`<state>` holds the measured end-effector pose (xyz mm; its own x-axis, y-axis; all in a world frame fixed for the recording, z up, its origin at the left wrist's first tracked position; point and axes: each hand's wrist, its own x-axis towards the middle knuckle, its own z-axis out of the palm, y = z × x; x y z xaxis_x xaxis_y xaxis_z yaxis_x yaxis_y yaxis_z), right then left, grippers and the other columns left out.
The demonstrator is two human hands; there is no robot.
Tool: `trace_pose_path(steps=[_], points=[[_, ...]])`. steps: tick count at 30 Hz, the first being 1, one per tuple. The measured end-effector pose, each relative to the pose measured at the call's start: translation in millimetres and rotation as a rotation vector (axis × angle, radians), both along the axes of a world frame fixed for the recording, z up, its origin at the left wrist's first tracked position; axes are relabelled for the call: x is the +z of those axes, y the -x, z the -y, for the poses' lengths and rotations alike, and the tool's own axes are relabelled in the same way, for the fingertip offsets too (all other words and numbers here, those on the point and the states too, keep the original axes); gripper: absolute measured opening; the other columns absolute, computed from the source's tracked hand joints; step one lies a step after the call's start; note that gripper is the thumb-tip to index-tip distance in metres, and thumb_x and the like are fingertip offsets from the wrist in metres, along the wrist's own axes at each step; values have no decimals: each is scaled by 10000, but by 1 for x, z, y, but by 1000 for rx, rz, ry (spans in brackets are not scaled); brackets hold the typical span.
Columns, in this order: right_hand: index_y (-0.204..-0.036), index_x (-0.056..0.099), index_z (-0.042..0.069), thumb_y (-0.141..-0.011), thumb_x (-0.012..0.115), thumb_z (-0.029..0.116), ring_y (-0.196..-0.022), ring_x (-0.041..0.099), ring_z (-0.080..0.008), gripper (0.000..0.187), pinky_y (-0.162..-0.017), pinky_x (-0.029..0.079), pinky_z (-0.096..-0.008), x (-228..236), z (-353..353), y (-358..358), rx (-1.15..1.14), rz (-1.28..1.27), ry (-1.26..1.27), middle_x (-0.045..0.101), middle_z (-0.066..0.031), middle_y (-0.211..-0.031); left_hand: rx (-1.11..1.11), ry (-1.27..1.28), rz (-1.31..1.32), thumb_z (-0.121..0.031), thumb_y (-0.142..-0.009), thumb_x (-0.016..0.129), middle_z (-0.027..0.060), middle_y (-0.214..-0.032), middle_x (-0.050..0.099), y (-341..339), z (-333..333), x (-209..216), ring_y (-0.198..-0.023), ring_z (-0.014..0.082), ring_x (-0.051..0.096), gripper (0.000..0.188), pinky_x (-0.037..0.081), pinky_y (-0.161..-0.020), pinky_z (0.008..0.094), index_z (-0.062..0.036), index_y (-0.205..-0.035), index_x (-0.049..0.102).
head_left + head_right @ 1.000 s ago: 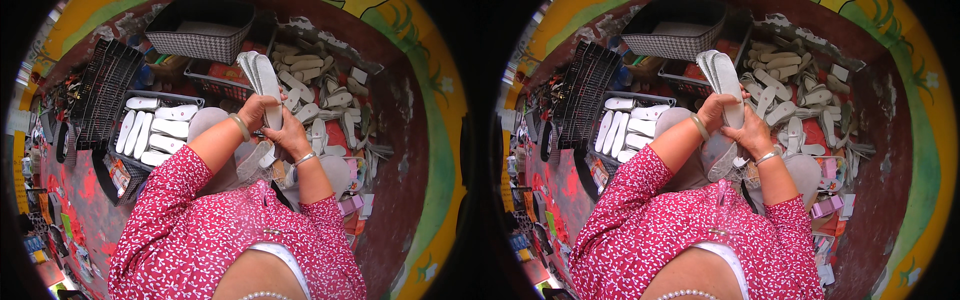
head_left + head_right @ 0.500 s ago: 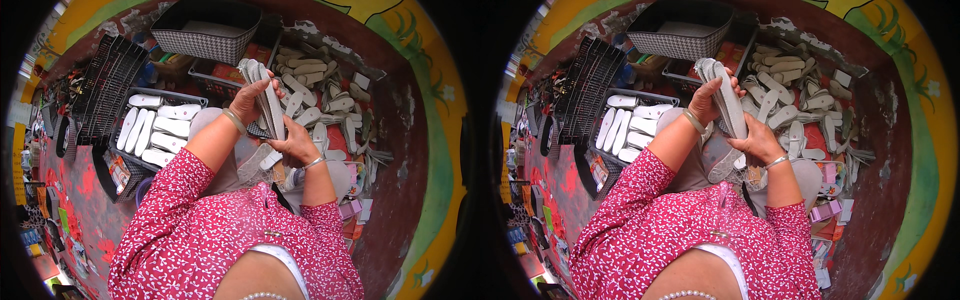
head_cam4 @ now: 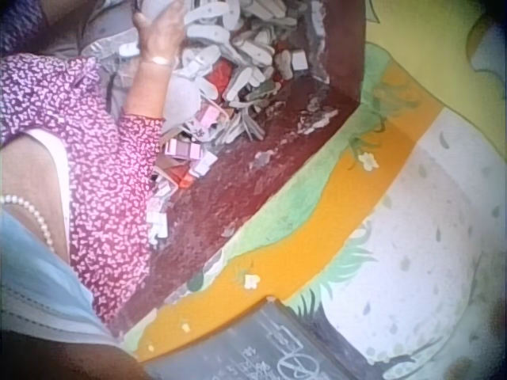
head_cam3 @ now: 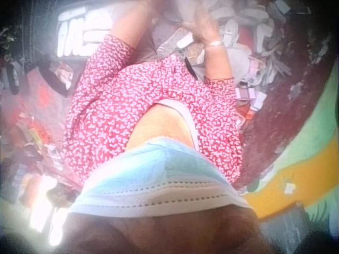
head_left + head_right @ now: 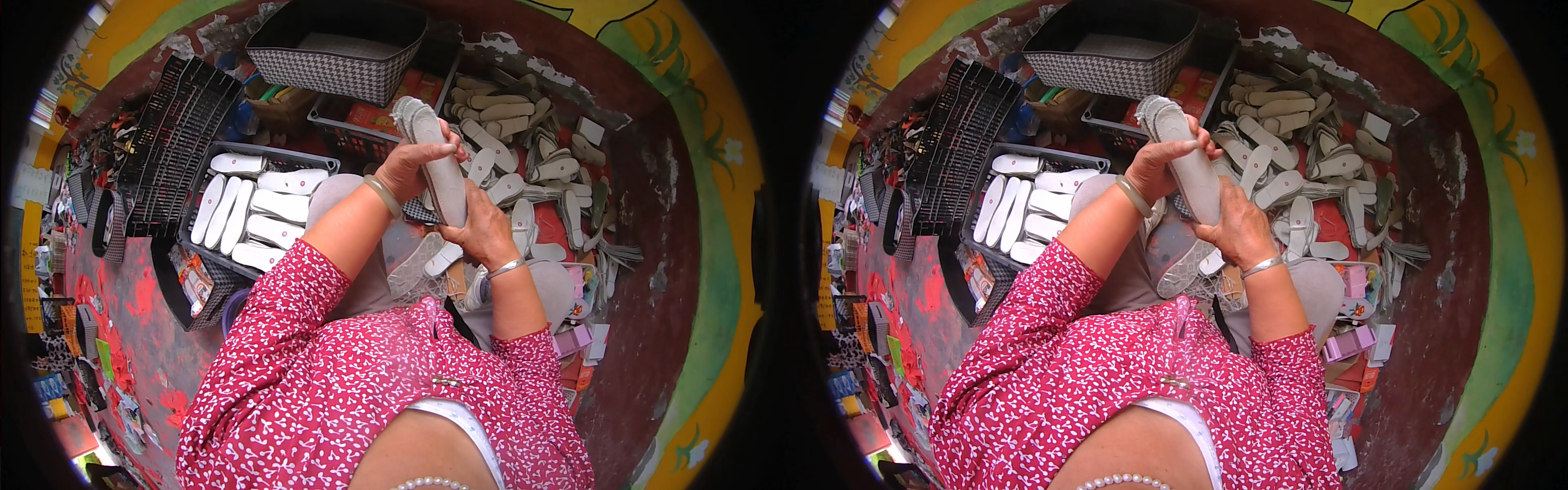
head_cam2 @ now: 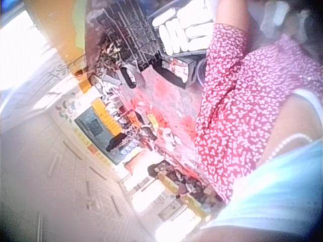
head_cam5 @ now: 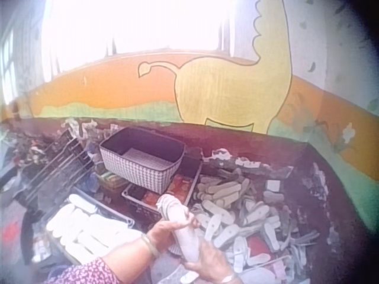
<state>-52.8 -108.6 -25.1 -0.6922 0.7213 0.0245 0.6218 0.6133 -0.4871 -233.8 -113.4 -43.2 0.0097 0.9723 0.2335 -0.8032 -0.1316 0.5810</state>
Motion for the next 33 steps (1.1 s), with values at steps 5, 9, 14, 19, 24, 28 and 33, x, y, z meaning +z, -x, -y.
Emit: trace_pose_path(steps=[5,9,14,19,24,28,33], points=[[-1266,435,-16,-735,729,364,-804,623,-207,716,-692,512,-330,-19,-18,-9,7,-555,682,609,-119,-994,85,40,272,-86,-721,653,30,-846,552,14,2,10,-841,176,556,287,391,-1000,440,-96,-969,510],[-1223,452,-39,-878,610,304,-736,620,-113,512,-598,507,-211,-15,-29,-14,14,-792,1390,627,-84,-925,105,-41,428,-54,-674,619,33,-801,522,30,5,13,-804,181,543,300,391,-1000,435,-79,-955,518],[-1196,468,-29,-869,597,197,-530,586,-108,418,-418,470,-184,-6,0,4,-93,-1014,1334,637,-122,-955,118,-48,425,-17,-632,589,49,-813,517,34,9,15,-815,204,550,330,395,-991,432,-79,-945,508],[-1148,492,-19,-833,641,137,-560,558,-71,382,-483,448,-192,-32,-16,0,-250,-835,1027,629,-51,-864,173,-87,247,-22,-706,608,24,-819,518,39,23,14,-817,174,543,290,397,-969,401,-112,-961,501],[-1175,468,4,-869,613,270,-489,495,-114,431,-438,417,-228,-37,2,-2,-183,-1077,1550,617,-96,-866,221,-157,296,-44,-737,609,21,-832,519,45,52,25,-849,166,547,283,393,-972,389,-125,-986,500],[-1182,453,-22,-828,620,484,-461,394,-97,639,-411,304,-229,-36,43,4,17,-1115,1533,540,-81,-785,206,-189,323,-55,-745,613,42,-846,526,42,80,32,-865,179,556,281,400,-979,403,-86,-1000,499],[-1173,462,-36,-828,627,467,-463,383,-96,632,-399,302,-227,-28,43,8,-25,-916,1600,530,-61,-728,315,-237,177,-62,-757,627,60,-916,570,46,113,39,-920,177,566,290,417,-960,370,-59,-1026,517]])
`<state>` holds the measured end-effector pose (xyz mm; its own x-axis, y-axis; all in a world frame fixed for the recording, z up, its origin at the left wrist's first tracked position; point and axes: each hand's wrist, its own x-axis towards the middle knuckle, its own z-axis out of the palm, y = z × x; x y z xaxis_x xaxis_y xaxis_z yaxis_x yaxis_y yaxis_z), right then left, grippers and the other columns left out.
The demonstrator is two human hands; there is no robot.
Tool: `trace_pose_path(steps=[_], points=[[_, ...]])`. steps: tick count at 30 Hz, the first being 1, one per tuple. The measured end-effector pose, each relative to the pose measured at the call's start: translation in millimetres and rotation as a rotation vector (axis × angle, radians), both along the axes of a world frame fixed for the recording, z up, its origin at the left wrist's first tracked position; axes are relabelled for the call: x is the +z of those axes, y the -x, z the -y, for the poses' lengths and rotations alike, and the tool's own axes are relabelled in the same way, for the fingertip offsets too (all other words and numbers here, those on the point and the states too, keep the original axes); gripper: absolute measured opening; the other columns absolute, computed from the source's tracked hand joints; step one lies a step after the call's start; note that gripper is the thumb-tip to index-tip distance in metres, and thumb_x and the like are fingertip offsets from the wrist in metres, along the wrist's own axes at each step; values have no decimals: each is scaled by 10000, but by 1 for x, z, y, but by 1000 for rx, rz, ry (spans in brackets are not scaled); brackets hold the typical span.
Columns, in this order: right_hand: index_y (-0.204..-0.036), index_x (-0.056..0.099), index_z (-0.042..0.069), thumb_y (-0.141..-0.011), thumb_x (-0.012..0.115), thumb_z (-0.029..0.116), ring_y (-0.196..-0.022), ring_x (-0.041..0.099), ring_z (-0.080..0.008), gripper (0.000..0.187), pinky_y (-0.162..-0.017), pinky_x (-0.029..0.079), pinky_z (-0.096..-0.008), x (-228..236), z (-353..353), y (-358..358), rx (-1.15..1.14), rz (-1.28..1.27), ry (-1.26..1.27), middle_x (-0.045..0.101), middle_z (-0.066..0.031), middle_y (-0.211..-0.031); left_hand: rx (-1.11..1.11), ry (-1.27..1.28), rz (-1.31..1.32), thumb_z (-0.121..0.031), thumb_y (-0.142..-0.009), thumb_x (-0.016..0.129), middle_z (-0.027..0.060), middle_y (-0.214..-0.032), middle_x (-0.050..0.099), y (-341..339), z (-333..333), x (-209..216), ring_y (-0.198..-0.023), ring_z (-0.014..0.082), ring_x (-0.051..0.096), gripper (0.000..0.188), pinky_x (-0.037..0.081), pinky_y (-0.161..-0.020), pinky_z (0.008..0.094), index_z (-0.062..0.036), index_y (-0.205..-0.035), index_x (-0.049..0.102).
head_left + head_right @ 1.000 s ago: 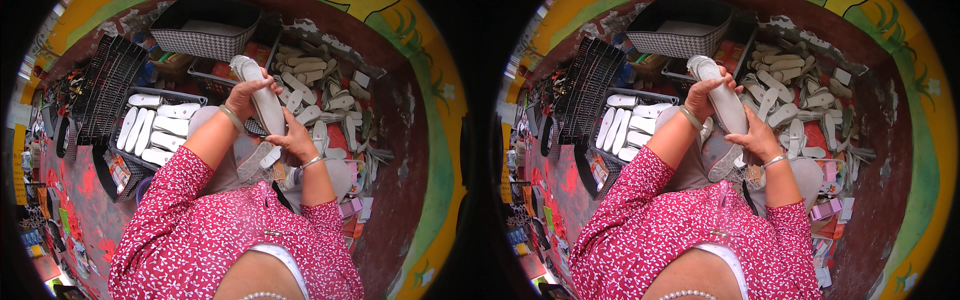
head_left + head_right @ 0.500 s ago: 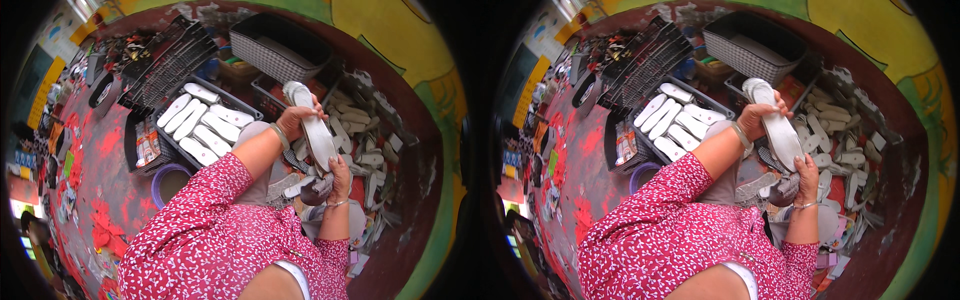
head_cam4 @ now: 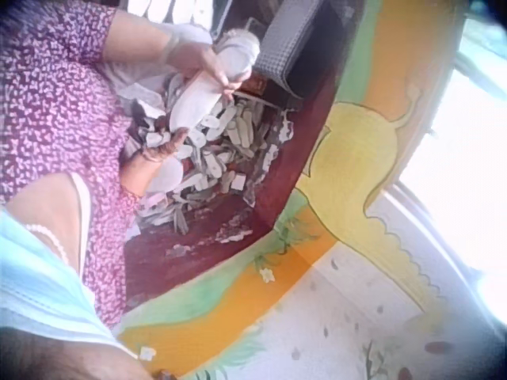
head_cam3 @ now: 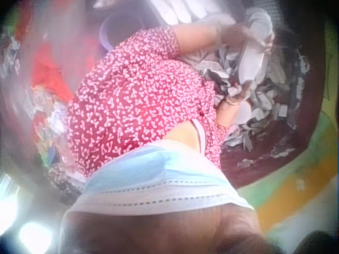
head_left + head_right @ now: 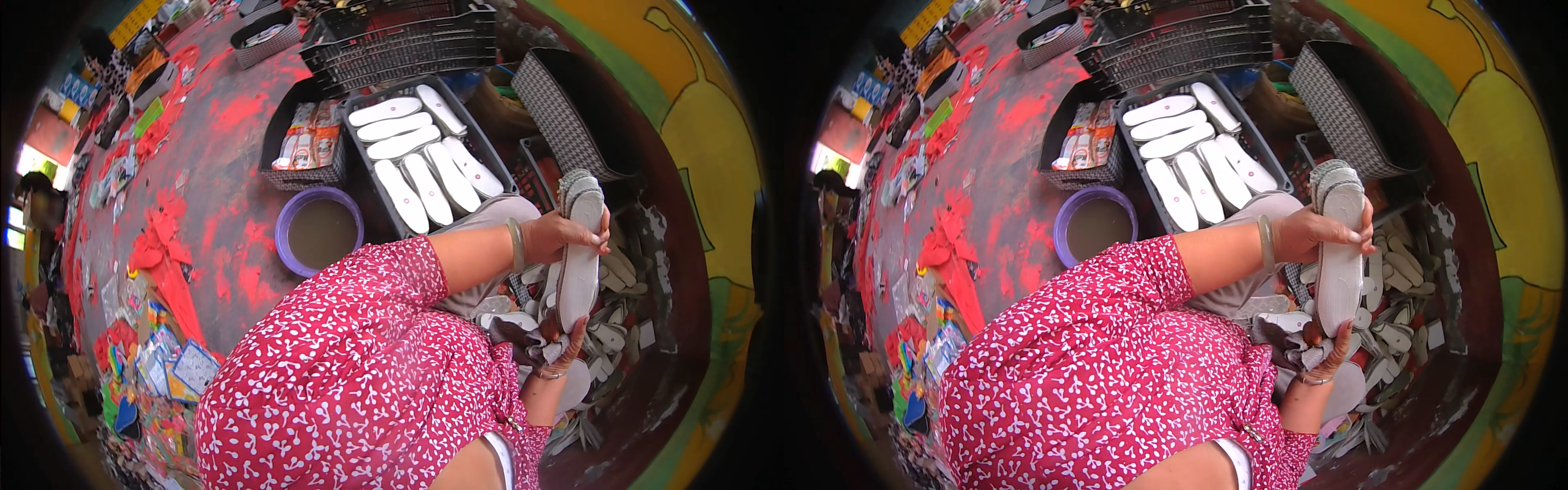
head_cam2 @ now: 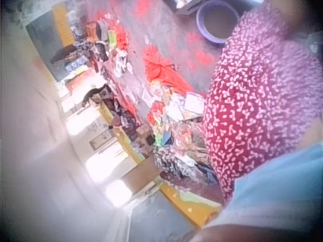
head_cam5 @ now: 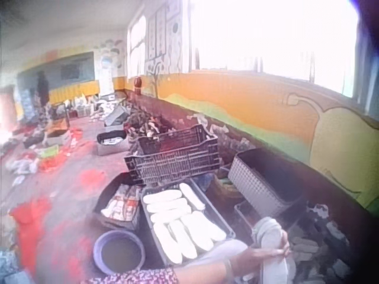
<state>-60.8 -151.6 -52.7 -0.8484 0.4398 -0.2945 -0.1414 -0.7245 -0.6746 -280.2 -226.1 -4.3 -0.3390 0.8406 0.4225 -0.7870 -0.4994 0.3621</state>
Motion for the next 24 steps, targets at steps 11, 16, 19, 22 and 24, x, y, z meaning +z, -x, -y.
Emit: trace_pose_path(steps=[11,16,19,22,24], points=[[-1116,508,-16,-832,660,232,-513,537,-128,407,-428,423,-218,44,5,16,35,385,-448,609,-103,-835,203,566,107,-71,-784,691,102,-1003,602,32,106,-33,-952,215,605,369,507,-847,381,-7,-1108,525],[-1164,500,-35,-811,674,130,-862,579,-142,427,-781,473,-261,14,-20,29,148,437,-658,602,-74,-1015,172,834,-52,-95,-845,629,99,-991,622,35,134,-66,-911,189,614,302,510,-819,357,8,-1110,527],[-1177,495,-38,-841,657,150,-884,569,-133,418,-779,458,-247,16,-8,35,84,476,-713,598,-71,-1020,134,824,-75,-104,-876,594,97,-1001,618,35,134,-75,-913,181,614,276,503,-825,341,4,-1122,527],[-1193,488,-40,-917,568,233,-942,549,-133,397,-814,440,-248,16,-5,33,91,502,-764,588,-78,-1050,100,866,-82,-104,-898,566,106,-1045,598,36,131,-71,-936,184,606,307,500,-850,342,4,-1173,484],[-1199,490,-46,-946,514,273,-953,544,-136,407,-832,432,-251,19,-1,33,86,531,-816,588,-81,-1055,90,843,-87,-108,-905,557,115,-1069,584,37,130,-73,-959,188,598,329,495,-866,345,6,-1198,460]])
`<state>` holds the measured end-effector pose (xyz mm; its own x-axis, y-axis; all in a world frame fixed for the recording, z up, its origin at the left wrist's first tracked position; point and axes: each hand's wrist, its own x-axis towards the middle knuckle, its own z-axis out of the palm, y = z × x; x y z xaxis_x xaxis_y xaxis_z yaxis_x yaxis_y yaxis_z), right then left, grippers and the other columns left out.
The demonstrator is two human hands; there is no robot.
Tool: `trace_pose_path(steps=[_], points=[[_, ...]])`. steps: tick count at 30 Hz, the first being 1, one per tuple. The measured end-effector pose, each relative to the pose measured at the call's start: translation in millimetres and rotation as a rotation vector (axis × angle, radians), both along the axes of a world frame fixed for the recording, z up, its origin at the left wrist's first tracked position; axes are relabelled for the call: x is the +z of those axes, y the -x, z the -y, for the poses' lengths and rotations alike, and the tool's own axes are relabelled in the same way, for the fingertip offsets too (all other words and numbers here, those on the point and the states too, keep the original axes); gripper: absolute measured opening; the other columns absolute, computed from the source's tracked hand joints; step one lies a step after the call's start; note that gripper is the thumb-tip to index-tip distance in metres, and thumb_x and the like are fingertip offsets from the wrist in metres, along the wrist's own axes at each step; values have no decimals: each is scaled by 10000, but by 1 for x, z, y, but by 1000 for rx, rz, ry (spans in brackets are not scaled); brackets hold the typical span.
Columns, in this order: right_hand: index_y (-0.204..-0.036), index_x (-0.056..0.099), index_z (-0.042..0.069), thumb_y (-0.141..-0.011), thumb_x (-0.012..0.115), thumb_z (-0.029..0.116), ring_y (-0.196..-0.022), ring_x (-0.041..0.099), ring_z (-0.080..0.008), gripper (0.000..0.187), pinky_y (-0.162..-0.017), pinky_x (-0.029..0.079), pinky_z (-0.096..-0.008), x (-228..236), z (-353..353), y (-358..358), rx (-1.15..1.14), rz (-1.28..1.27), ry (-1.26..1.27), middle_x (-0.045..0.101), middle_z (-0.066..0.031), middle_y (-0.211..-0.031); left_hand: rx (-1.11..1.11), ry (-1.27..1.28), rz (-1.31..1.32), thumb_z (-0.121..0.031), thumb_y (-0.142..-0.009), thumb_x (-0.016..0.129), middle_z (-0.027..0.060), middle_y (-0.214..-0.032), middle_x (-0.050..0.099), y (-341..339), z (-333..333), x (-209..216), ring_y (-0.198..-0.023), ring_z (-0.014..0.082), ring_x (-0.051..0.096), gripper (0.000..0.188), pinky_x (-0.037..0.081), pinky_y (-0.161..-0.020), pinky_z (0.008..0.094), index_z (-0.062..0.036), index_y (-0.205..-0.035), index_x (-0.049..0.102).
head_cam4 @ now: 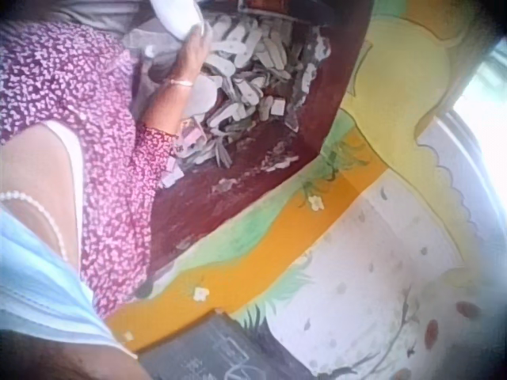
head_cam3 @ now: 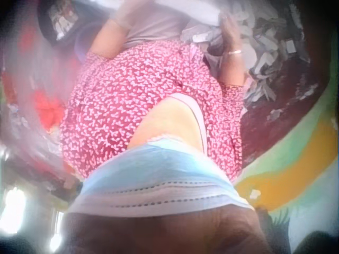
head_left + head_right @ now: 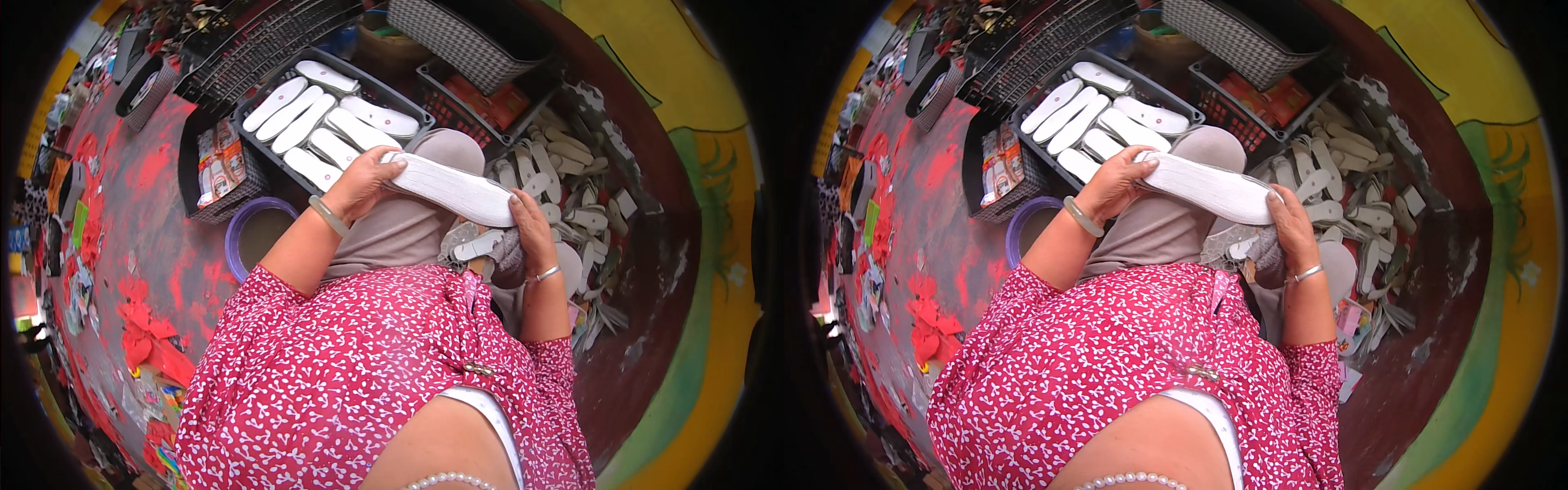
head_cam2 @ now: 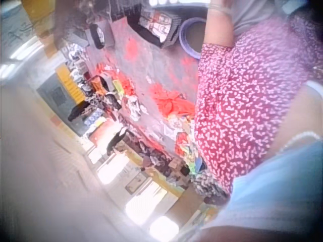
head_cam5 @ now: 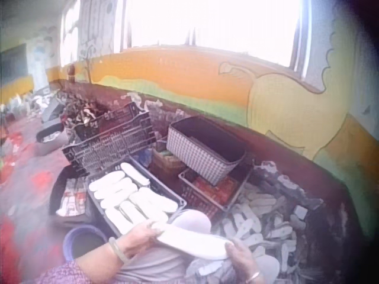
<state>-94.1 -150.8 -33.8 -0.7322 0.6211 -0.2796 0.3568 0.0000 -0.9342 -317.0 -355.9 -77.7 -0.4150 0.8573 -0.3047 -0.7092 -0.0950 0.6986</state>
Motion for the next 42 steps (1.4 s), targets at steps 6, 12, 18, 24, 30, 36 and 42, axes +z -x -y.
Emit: trace_pose_path(steps=[6,12,18,24,30,36,42], points=[[-1205,509,-29,-968,460,327,-992,516,-131,431,-878,397,-241,-4,-2,-1,17,-60,-167,588,-83,-1068,20,-19,-78,-69,-897,549,118,-1056,578,-7,-2,11,-950,197,601,345,506,-858,359,-10,-1213,425],[-1228,512,-11,-966,441,386,-686,563,-83,481,-617,460,-197,0,-13,-11,-104,-132,435,612,-67,-934,28,-41,-29,-51,-886,550,111,-1026,598,-4,0,0,-930,196,613,305,515,-831,360,-33,-1177,462],[-1079,594,5,-848,664,239,-635,517,-57,337,-595,414,-187,-17,-14,-25,36,-151,393,617,-10,-822,39,-58,-53,-10,-879,540,105,-1009,594,-6,-1,1,-898,178,609,293,522,-801,331,-35,-1163,468],[-1085,584,-8,-884,593,123,-746,559,-68,240,-685,452,-207,-23,7,-15,-75,-310,138,630,-11,-876,62,-57,-126,-19,-885,534,81,-1001,588,-11,0,1,-884,151,603,295,524,-771,299,-50,-1170,467],[-1163,538,9,-914,560,205,-708,493,-43,317,-606,389,-189,-14,0,-15,48,-82,117,599,14,-878,41,-126,-135,-39,-894,532,89,-1046,577,-10,5,-8,-941,157,590,320,499,-835,297,-41,-1205,455],[-1155,550,7,-899,589,195,-759,525,-47,320,-645,400,-188,-18,3,-19,-29,-212,169,619,-2,-941,36,-132,-184,18,-832,604,75,-1012,580,-18,4,-2,-912,119,578,406,477,-831,243,-33,-1207,457],[-1117,577,-7,-872,623,111,-878,572,-98,276,-780,449,-220,-1,7,-18,-67,-428,200,628,-32,-992,122,-207,-73,47,-796,621,54,-956,603,-18,-1,4,-843,125,602,360,504,-790,246,-31,-1134,526]])
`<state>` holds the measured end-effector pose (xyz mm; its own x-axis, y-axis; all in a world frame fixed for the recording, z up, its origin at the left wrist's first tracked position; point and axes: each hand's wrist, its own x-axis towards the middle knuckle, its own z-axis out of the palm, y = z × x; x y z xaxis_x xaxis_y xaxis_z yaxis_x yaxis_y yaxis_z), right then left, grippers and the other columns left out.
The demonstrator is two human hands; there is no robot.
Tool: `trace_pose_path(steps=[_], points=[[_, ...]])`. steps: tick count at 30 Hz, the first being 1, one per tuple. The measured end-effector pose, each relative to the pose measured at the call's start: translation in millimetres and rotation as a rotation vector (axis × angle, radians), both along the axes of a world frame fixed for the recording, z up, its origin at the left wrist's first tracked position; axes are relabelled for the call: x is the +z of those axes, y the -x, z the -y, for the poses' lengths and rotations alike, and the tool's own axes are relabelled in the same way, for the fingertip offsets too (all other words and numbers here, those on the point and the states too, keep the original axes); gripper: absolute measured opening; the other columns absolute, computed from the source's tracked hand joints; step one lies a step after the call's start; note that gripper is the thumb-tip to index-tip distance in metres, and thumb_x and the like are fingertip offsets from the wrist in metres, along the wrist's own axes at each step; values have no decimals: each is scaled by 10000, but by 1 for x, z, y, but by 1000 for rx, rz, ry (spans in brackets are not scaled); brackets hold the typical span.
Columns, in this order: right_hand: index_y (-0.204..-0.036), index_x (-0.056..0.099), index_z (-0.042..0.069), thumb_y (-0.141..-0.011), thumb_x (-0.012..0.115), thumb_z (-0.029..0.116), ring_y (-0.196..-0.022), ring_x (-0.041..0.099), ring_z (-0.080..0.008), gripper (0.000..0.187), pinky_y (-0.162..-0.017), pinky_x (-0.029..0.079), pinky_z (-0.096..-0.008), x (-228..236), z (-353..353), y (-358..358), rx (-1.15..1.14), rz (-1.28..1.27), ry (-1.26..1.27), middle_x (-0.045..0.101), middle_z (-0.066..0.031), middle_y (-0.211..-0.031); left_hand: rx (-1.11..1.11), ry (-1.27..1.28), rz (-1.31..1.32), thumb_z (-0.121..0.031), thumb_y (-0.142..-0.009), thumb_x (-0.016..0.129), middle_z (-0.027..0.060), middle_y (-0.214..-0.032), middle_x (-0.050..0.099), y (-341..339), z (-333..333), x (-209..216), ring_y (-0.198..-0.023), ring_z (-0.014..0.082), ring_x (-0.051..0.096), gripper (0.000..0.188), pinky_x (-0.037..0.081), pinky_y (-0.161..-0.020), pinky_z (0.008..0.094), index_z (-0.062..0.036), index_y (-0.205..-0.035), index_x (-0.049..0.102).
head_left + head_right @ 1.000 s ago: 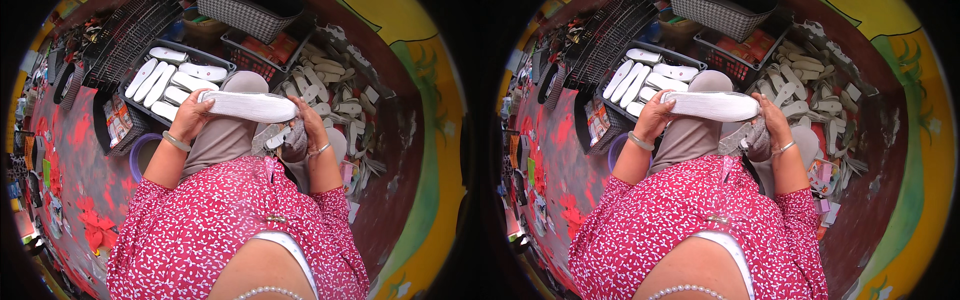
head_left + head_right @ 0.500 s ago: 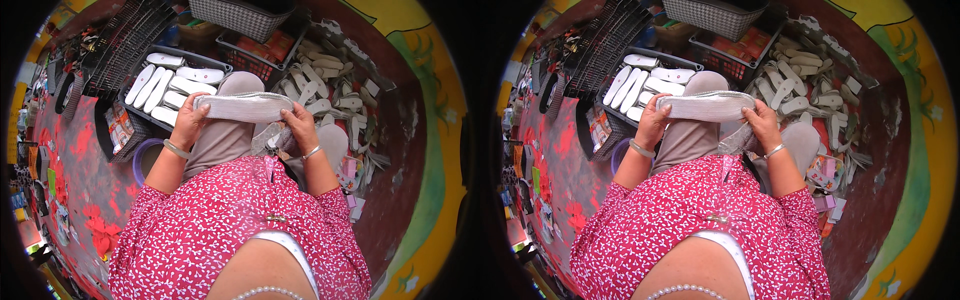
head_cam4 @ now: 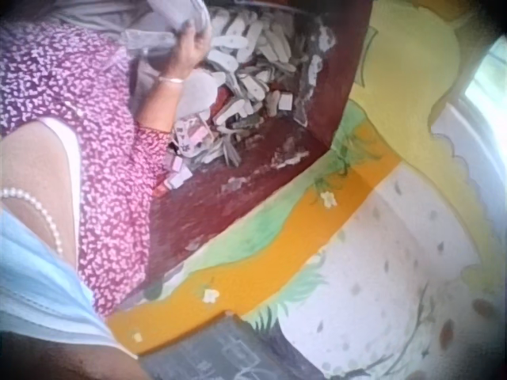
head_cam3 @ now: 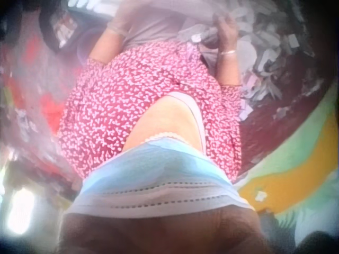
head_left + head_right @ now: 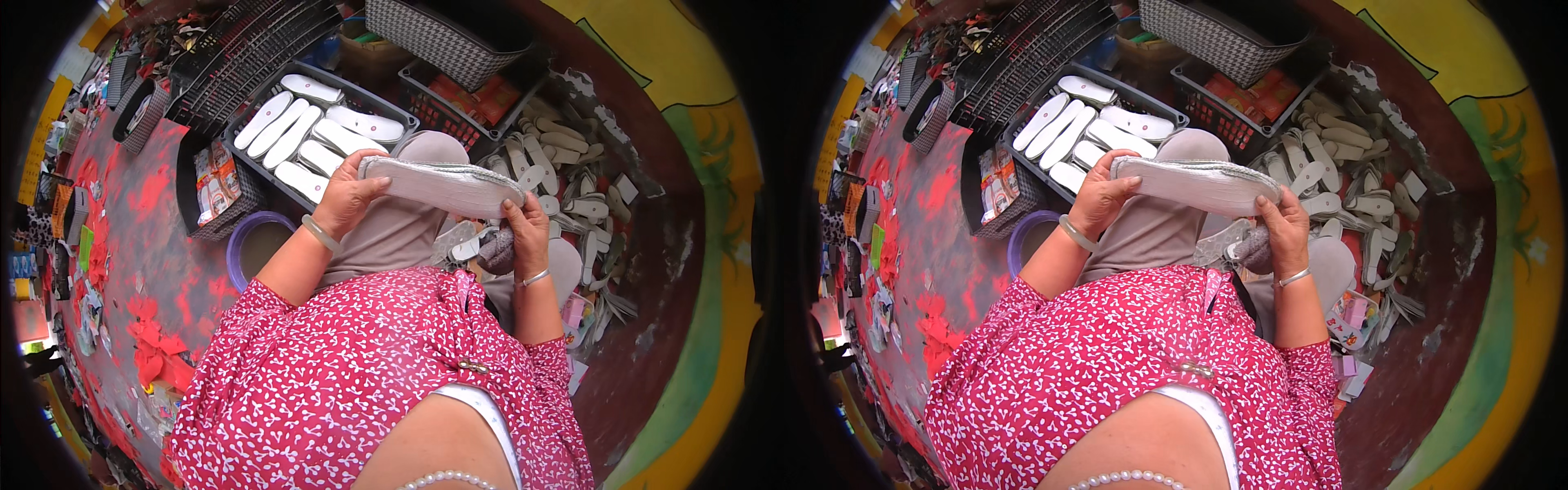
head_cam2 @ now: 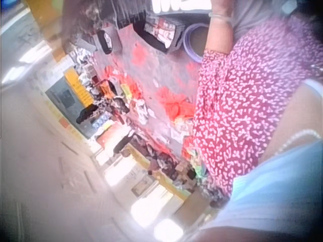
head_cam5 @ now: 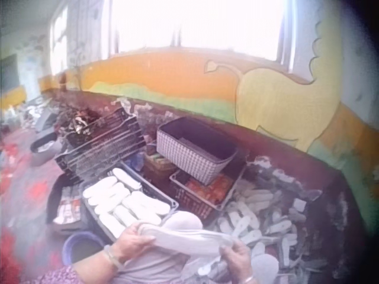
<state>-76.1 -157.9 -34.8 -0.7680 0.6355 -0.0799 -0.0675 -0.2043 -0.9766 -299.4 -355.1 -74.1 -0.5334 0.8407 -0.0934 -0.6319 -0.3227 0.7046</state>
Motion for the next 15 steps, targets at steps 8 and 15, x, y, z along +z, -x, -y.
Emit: trace_pose_path(steps=[8,15], points=[[-1077,609,-34,-828,629,-25,-943,549,-109,250,-833,435,-239,85,-6,-15,125,-106,-334,614,-57,-1037,-684,174,-408,-17,-725,692,71,-999,632,30,4,86,-914,124,600,445,476,-811,254,14,-1134,520],[-1039,617,-46,-822,632,-26,-875,552,-91,218,-781,444,-223,110,4,-12,263,-69,-420,632,-48,-980,-956,40,-1023,-205,-727,767,121,-1062,620,-8,-43,129,-959,153,571,657,449,-863,301,8,-1263,451]])
